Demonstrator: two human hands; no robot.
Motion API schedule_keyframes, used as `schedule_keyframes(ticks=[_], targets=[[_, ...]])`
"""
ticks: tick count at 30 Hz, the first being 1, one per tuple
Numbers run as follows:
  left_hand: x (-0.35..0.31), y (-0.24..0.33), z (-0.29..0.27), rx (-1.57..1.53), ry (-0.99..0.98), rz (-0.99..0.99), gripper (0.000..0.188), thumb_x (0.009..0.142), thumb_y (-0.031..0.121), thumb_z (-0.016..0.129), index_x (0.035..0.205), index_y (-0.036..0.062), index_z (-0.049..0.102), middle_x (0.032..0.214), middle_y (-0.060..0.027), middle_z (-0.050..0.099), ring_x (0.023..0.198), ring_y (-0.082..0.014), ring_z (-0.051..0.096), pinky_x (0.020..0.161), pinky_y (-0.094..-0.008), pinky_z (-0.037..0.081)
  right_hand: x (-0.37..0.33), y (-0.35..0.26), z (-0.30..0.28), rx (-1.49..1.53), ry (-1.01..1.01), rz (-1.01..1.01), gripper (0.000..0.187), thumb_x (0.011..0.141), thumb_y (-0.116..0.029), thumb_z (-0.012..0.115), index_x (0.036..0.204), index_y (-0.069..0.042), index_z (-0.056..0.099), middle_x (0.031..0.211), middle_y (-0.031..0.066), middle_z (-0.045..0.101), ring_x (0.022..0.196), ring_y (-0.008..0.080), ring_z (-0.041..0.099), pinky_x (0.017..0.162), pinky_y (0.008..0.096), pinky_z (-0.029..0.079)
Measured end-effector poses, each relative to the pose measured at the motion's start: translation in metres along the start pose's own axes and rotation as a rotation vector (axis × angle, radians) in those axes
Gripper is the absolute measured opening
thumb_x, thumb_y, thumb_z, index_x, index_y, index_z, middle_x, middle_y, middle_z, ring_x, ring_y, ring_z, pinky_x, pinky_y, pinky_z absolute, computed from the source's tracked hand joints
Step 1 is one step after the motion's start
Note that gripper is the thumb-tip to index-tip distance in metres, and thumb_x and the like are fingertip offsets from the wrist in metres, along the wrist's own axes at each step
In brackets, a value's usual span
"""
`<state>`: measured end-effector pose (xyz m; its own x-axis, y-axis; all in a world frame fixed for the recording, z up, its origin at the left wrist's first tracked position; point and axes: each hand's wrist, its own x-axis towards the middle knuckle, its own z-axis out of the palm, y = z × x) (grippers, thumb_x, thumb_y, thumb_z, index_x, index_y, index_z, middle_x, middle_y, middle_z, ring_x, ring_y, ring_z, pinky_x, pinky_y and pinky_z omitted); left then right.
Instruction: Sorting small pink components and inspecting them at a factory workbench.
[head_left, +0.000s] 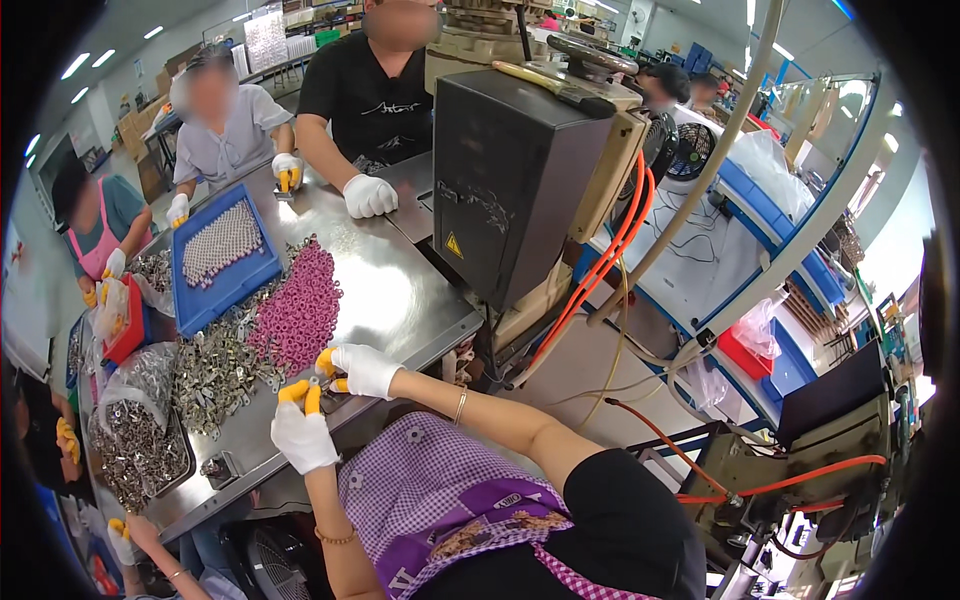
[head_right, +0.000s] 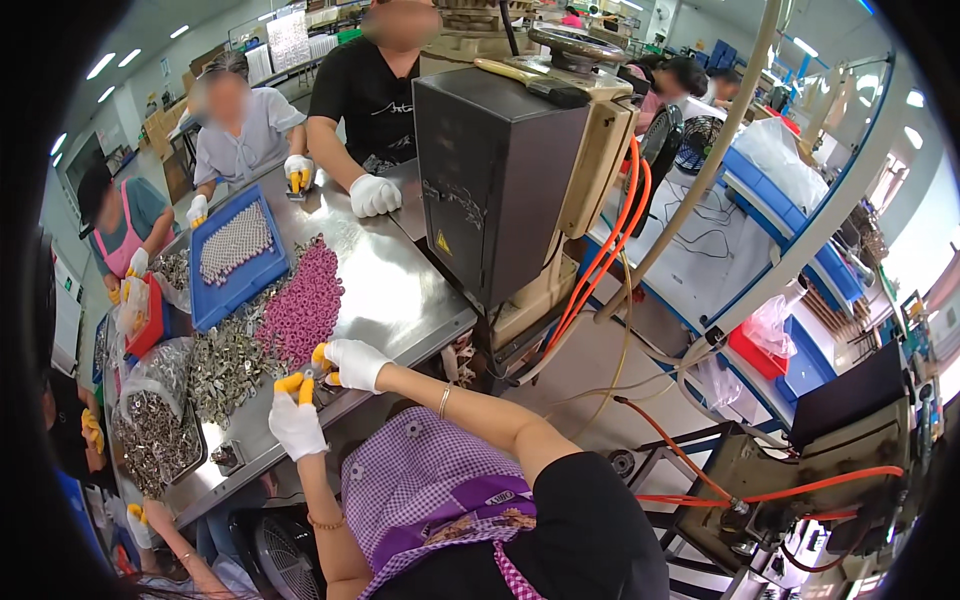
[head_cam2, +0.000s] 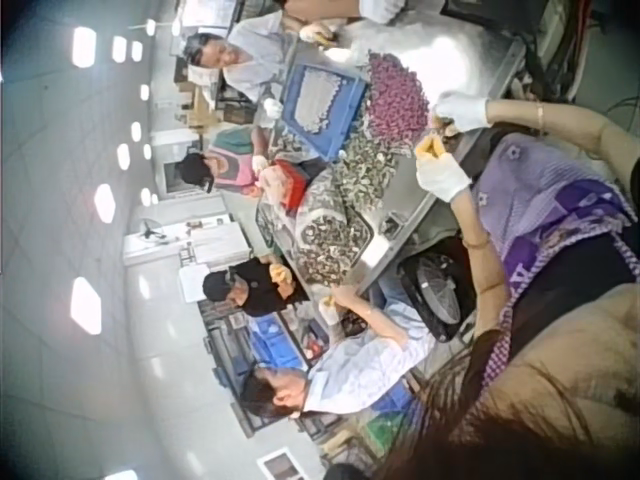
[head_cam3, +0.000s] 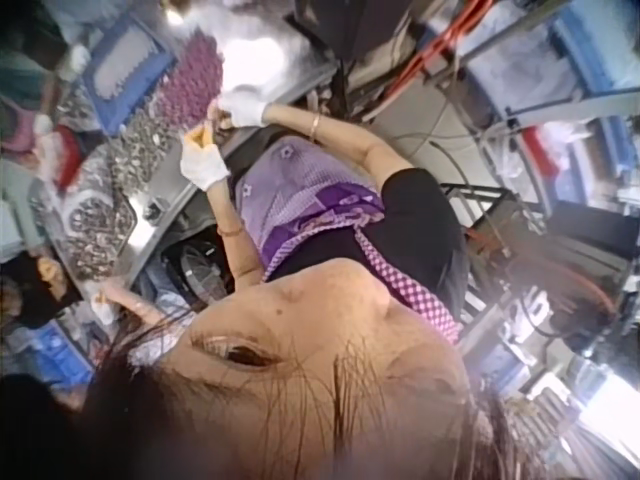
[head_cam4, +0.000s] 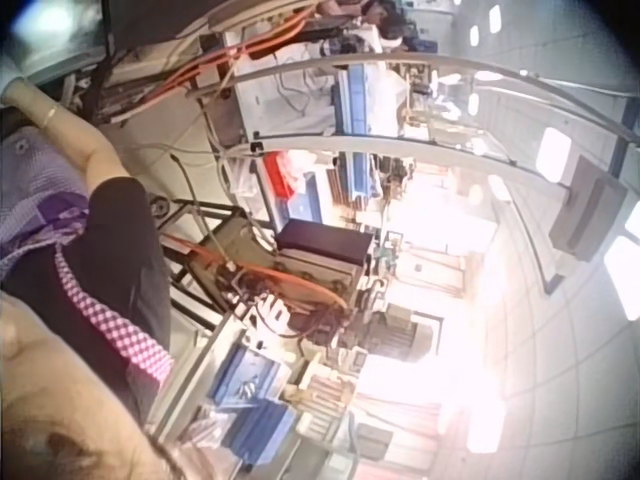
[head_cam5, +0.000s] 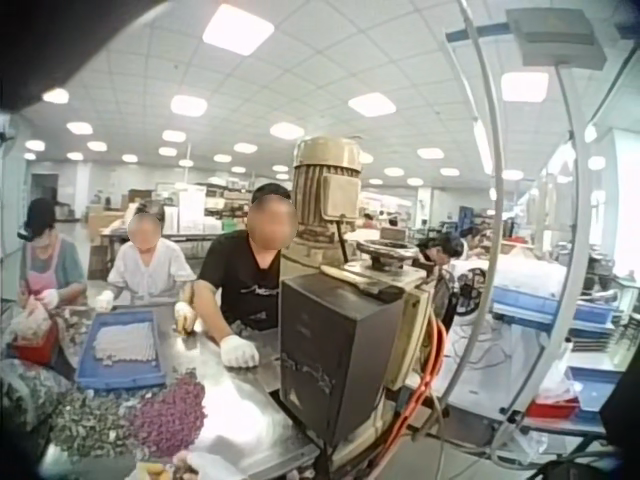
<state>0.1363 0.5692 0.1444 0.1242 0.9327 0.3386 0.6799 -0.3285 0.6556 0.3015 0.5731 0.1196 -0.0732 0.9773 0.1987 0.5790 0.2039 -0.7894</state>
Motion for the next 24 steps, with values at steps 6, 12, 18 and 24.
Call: schedule_keyframes(ticks=[6, 12, 18, 24], targets=[[0.018, -0.005, 0.013, 0.518, -0.086, 0.131, 0.018, 0.078, 0.020, 0.065, 0.091, 0.0074, 0.070, 0.083, -0.0114, 0.064, 0.075, -0.0297, 0.058, 0.075, -0.0392, 0.045, 0.000, -0.002, 0.003, -0.061, 0.030, 0.005, 0.021, 0.074, -0.007, 0.070, 0.095, -0.005, 0.066, 0.094, 0.0078, 0.066, 0.081, 0.0291, 0.061, 0.077, 0.0355, 0.050], [0.026, -0.023, 0.014, 0.505, -0.159, 0.199, 0.017, 0.077, 0.016, 0.062, 0.089, 0.0070, 0.070, 0.086, -0.0130, 0.063, 0.079, -0.0310, 0.057, 0.078, -0.0405, 0.043, -0.006, 0.004, -0.002, -0.141, 0.053, -0.066, 0.021, 0.075, -0.013, 0.072, 0.095, -0.007, 0.068, 0.090, 0.0077, 0.065, 0.079, 0.0256, 0.060, 0.074, 0.0327, 0.049], [0.024, -0.017, 0.006, 0.531, -0.110, 0.215, 0.016, 0.075, 0.015, 0.062, 0.087, 0.0065, 0.069, 0.085, -0.0133, 0.064, 0.077, -0.0320, 0.057, 0.076, -0.0403, 0.044, -0.009, 0.014, 0.007, -0.225, 0.151, -0.172, 0.024, 0.074, -0.018, 0.074, 0.097, -0.010, 0.070, 0.091, 0.0081, 0.066, 0.080, 0.0258, 0.060, 0.073, 0.0322, 0.048], [0.028, -0.024, 0.012, 0.328, -0.186, 0.154, 0.015, 0.075, 0.014, 0.062, 0.086, 0.0071, 0.070, 0.083, -0.0136, 0.064, 0.076, -0.0334, 0.059, 0.074, -0.0409, 0.044, -0.016, 0.011, -0.001, -0.260, 0.078, -0.168, 0.033, 0.074, -0.023, 0.073, 0.105, -0.011, 0.068, 0.099, 0.0069, 0.067, 0.084, 0.0305, 0.061, 0.077, 0.0362, 0.049]])
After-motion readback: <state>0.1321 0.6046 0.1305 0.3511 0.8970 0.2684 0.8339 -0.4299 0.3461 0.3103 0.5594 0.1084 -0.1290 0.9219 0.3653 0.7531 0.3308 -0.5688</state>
